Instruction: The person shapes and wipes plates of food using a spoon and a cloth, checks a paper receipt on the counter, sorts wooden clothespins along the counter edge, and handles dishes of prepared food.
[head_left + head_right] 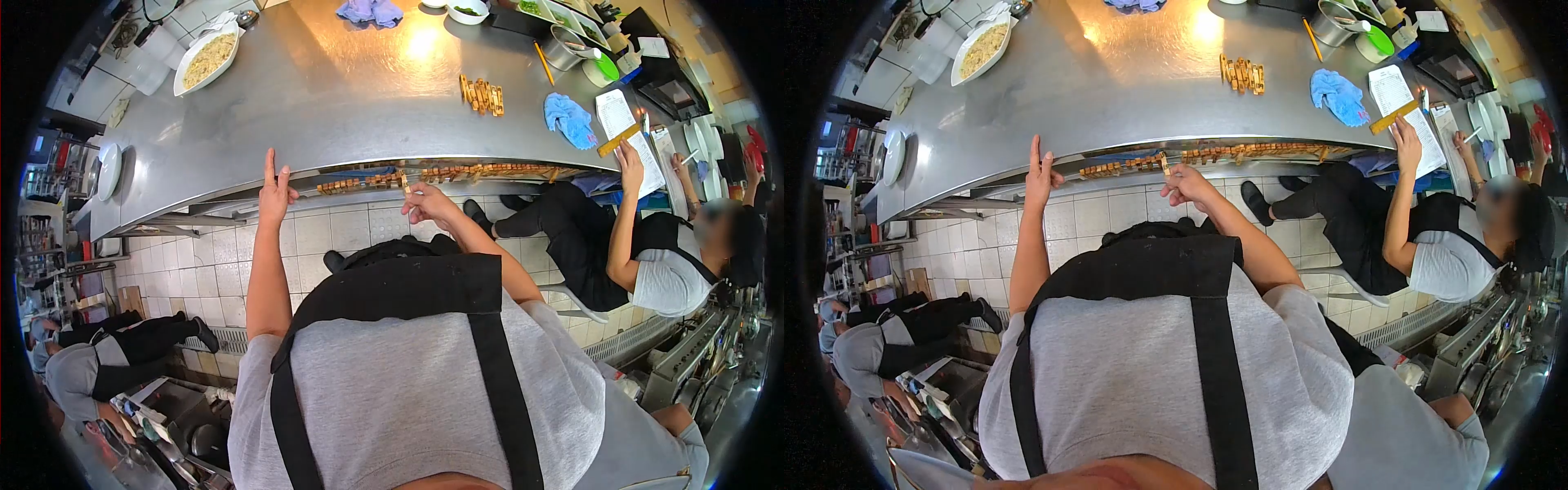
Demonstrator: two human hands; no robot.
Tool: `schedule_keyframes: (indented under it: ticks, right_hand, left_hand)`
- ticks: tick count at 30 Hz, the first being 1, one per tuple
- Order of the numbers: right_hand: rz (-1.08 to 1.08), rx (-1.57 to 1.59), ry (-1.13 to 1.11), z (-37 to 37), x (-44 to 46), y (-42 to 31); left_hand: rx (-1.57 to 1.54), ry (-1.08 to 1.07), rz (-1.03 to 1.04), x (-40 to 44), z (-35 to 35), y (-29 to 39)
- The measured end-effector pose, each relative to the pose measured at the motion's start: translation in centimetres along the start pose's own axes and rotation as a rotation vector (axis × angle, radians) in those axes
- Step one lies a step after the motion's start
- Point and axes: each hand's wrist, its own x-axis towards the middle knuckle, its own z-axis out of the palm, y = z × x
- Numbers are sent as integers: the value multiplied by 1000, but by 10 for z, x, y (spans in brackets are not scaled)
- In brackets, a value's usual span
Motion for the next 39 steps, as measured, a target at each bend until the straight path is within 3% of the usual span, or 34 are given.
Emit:
schedule_keyframes:
  ticks: [2,5,8,12,15,18,21,28,35,37,39]
  right_hand:
    - [19,24,10,2,6,0]
    - [16,-556,167,8,-24,-32]
    - [-398,-952,361,-18,-33,-39]
    - [-749,-1055,809,-40,-47,-93]
    - [-758,-1226,1018,-61,-26,-112]
    - [-506,-1304,998,-62,-15,-128]
    - [-426,-1375,989,-67,-7,-129]
    - [-482,-1310,835,-54,-51,-114]
    - [-592,-1252,1051,-60,-31,-107]
    - [-498,-1236,991,-73,-12,-102]
    - [-626,-1206,968,-74,-20,-98]
  left_hand:
    - [-7,3,1,-1,0,0]
    - [-12,-3,1,-1,0,0]
    - [-5,3,17,-3,0,2]
    - [11,4,14,-2,0,1]
    - [7,-4,1,-1,-1,2]
    - [4,-5,-8,-2,-1,3]
    - [2,1,-13,-2,0,3]
    - [-8,0,-26,-5,-2,9]
    - [13,7,15,-2,1,1]
    - [-34,-8,47,0,1,-3]
    - [-40,-8,44,0,1,-3]
